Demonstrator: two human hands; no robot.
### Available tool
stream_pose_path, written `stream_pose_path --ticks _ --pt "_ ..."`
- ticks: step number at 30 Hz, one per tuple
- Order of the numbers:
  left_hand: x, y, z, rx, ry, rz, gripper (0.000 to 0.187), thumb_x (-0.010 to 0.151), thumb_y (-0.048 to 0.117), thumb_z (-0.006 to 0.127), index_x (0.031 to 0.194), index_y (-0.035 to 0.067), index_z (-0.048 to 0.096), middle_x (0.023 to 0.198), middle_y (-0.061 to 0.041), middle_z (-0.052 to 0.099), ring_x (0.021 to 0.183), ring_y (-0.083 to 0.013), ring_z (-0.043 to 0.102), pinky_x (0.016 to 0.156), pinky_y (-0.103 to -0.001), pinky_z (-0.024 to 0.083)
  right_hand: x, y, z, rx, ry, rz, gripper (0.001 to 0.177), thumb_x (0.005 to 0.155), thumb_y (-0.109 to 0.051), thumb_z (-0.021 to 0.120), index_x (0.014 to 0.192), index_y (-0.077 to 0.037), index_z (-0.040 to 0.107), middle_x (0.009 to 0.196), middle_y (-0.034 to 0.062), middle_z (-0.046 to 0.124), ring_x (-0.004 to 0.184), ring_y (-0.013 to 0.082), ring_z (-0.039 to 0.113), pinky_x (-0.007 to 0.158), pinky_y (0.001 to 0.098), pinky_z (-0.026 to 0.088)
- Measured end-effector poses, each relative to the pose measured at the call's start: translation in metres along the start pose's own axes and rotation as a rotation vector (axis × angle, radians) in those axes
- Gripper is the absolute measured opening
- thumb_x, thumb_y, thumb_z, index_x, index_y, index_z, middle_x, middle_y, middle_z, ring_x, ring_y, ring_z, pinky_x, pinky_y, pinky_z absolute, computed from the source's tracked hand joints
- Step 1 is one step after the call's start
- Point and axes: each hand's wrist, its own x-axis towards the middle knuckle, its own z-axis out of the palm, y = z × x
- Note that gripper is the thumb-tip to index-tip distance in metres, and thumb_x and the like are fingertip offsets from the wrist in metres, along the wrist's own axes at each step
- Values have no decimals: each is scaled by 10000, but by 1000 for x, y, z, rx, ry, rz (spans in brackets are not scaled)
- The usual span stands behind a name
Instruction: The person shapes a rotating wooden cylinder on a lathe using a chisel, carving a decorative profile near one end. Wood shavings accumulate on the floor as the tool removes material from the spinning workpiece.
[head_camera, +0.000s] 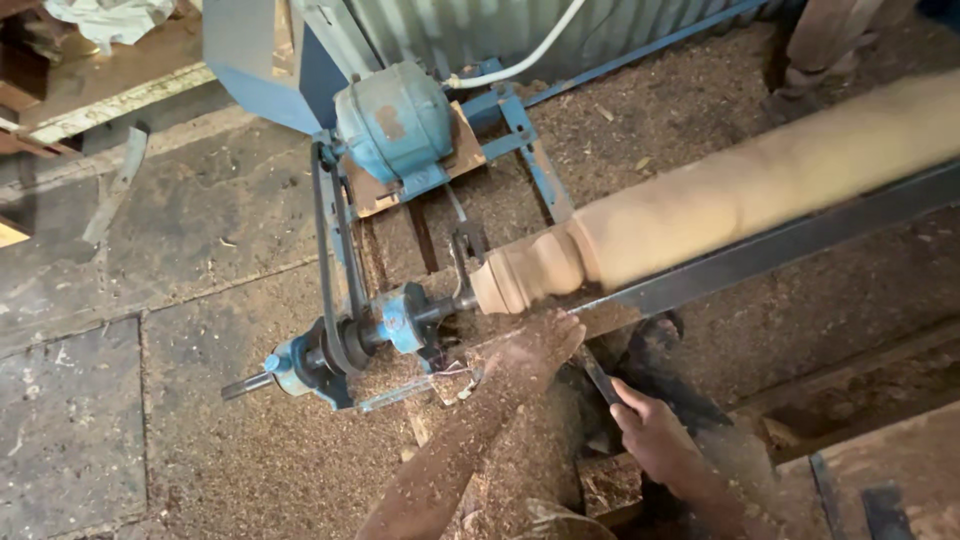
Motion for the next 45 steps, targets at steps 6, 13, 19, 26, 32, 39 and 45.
stream_pose_path --ticks 6,13,19,26,32,39,45 --pt "-13 -1 5 -8 16 1 583 976 112 469 1551 52 396 1586 -126 475 1475 -264 436 1178 -359 404 18 4 -34 -130 -156 75 600 995 -269 527 1576 -204 393 560 14 455 504 130 429 517 356 424" --pt "-15 1 -4 -75 31 -26 586 989 104 454 1567 54 371 1602 -121 459 1481 -250 429 1187 -346 393 44 -4 -78 -522 -192 -234 540 1009 -322 503 1534 -215 434 527 20 496 473 139 485 517 330 464" --pt "-22 8 -30 47 174 81 537 983 125 507 1516 62 485 1544 -127 519 1439 -284 493 1142 -377 469 31 19 -43 -251 -2 -391 463 1052 -255 557 1502 -151 524 742 79 565 677 146 528 606 355 462" --pt "-4 12 -40 -287 -4 -227 425 1058 247 506 1432 47 541 1455 -150 568 1354 -309 548 1136 -419 446 8 8 -3 110 -21 82 549 1004 -240 587 1538 -170 482 585 1 445 508 125 398 484 337 379" --pt "-21 4 -28 72 342 131 447 973 172 570 1398 37 584 1461 -143 613 1379 -300 582 1098 -413 525 -13 8 53 404 52 20 543 999 -204 556 1535 -126 519 597 -34 397 504 96 361 461 309 324" --pt "-26 6 -21 72 373 169 439 996 191 596 1403 31 564 1452 -155 611 1378 -307 573 1115 -419 517 -5 29 111 517 221 16 564 997 -264 574 1534 -126 472 599 5 469 495 116 406 472 321 370" --pt "-22 -1 -15 72 316 162 462 990 181 605 1420 19 551 1449 -165 610 1373 -313 565 1113 -418 503 -6 18 71 332 109 179 607 983 -255 559 1576 -199 437 577 7 429 486 123 371 454 320 343"
